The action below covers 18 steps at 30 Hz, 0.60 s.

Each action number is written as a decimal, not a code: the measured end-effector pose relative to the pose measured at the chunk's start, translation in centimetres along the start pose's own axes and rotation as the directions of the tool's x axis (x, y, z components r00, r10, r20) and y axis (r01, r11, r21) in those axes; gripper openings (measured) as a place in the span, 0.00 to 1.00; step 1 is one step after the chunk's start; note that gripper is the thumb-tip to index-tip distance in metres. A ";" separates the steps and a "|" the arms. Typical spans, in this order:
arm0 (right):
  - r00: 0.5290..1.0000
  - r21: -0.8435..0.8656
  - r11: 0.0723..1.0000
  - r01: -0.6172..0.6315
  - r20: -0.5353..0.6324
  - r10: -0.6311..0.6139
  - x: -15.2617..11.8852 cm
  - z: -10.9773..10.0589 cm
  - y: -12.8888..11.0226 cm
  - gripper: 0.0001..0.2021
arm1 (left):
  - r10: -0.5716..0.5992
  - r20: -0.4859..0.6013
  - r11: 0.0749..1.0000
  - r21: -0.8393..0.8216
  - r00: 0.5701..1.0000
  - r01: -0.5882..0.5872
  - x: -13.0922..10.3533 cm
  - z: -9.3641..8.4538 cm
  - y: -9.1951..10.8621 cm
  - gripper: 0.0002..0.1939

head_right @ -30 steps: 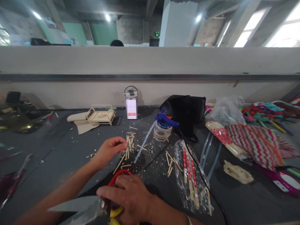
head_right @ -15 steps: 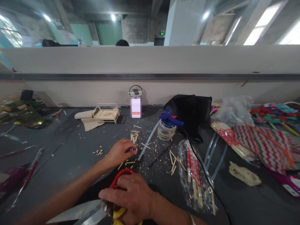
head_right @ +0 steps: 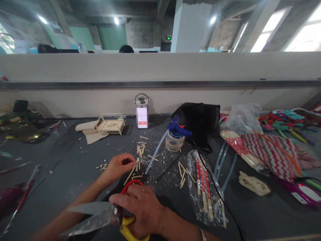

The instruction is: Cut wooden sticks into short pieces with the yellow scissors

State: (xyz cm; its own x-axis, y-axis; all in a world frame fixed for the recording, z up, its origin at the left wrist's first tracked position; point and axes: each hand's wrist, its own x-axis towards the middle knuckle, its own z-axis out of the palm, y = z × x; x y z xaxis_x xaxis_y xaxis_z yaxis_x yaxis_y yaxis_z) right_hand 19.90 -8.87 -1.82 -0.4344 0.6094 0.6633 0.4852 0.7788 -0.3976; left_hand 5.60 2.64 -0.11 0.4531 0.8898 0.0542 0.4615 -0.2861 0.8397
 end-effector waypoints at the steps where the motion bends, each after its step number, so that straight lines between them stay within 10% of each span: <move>1: 1.000 0.027 0.999 -0.019 -0.014 0.019 0.1 -0.2 -0.1 0.22 | -0.027 -0.002 0.998 -0.057 1.000 0.027 -0.4 -0.5 -0.1 0.07; 8: 0.923 0.214 0.900 -0.379 0.012 0.385 1.6 -1.1 -2.3 0.17 | -0.095 0.012 0.954 -0.284 0.995 0.095 -1.7 -2.7 -1.0 0.09; 18: 0.754 0.378 0.692 -0.615 0.026 0.657 -2.3 -0.5 -1.9 0.18 | 0.096 0.045 0.992 0.081 0.994 -0.100 4.1 -0.3 -1.4 0.06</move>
State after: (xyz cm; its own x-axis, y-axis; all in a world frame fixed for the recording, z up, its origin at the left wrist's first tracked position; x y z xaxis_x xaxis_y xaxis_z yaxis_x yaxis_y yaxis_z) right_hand 20.37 -11.82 -2.23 -0.0283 0.9745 0.2227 0.3157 0.2201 -0.9230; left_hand 6.58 6.85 -0.89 0.5290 0.8413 0.1107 0.4742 -0.4013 0.7837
